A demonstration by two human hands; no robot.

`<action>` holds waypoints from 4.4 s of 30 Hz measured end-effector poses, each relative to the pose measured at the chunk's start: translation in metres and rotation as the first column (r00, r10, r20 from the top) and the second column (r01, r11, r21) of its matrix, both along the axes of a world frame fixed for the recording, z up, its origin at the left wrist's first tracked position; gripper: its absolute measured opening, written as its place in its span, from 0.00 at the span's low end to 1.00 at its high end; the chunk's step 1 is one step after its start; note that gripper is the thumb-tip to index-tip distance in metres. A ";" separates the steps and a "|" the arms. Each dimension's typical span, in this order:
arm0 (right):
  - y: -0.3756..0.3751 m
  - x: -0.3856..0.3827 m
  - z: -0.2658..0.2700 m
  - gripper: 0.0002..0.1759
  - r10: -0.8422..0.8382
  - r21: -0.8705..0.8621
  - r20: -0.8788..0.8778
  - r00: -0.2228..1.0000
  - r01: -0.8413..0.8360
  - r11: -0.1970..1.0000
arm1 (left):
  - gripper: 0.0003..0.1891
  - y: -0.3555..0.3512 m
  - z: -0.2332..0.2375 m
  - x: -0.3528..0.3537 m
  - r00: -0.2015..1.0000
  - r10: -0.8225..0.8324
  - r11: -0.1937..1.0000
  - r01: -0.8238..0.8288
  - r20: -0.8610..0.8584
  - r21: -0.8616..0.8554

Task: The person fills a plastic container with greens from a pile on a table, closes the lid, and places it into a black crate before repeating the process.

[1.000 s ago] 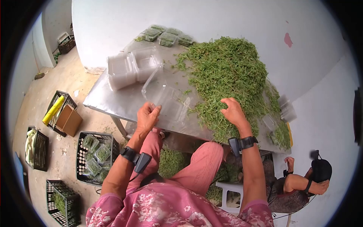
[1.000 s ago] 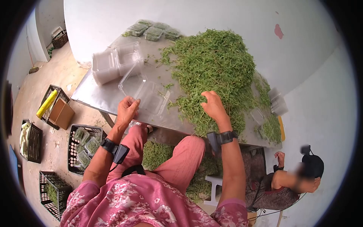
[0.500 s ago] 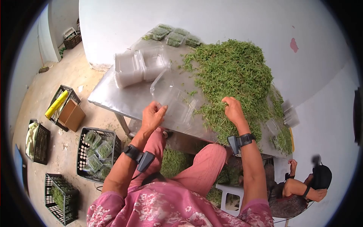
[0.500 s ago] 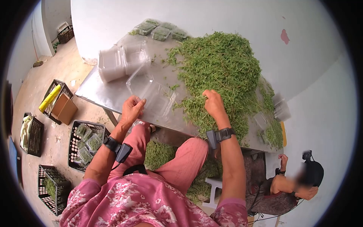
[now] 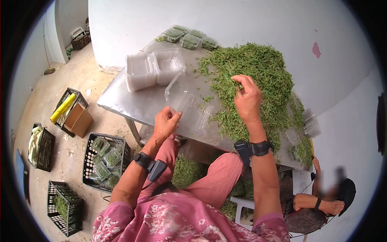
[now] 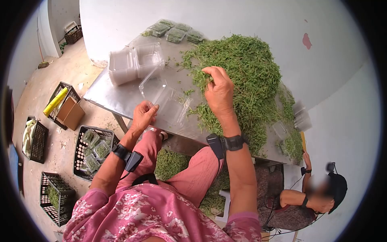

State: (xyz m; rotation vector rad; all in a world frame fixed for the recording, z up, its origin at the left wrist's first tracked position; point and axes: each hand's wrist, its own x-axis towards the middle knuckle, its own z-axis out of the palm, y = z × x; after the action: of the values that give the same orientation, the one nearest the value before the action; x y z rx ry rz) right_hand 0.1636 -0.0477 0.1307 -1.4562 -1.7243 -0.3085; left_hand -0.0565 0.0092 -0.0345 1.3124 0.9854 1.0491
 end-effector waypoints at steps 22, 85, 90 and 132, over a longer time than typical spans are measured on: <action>0.018 -0.042 -0.105 0.14 0.275 -0.645 0.092 0.957 -0.154 0.749 | 0.11 0.000 -0.010 0.000 1.000 0.023 0.998 -0.023 0.007 0.063; 0.025 -0.053 -0.095 0.16 0.367 -0.558 0.063 0.928 -0.272 0.784 | 0.12 0.007 -0.025 0.003 0.988 0.131 0.965 -0.109 -0.078 0.240; 0.029 -0.048 -0.114 0.18 0.435 -0.609 0.151 0.888 -0.264 0.748 | 0.12 0.010 -0.031 0.004 0.995 0.096 0.980 -0.095 0.005 0.174; 0.016 -0.045 -0.118 0.06 0.297 -0.602 0.304 0.905 -0.060 0.796 | 0.11 0.000 -0.017 0.005 0.987 0.155 0.975 -0.147 -0.036 0.165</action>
State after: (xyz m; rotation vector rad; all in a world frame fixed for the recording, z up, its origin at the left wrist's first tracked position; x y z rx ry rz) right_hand 0.1186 -0.0314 0.0128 -1.7126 -2.4178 0.0657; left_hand -0.0517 0.0096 -0.0513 1.4183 1.0676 1.2394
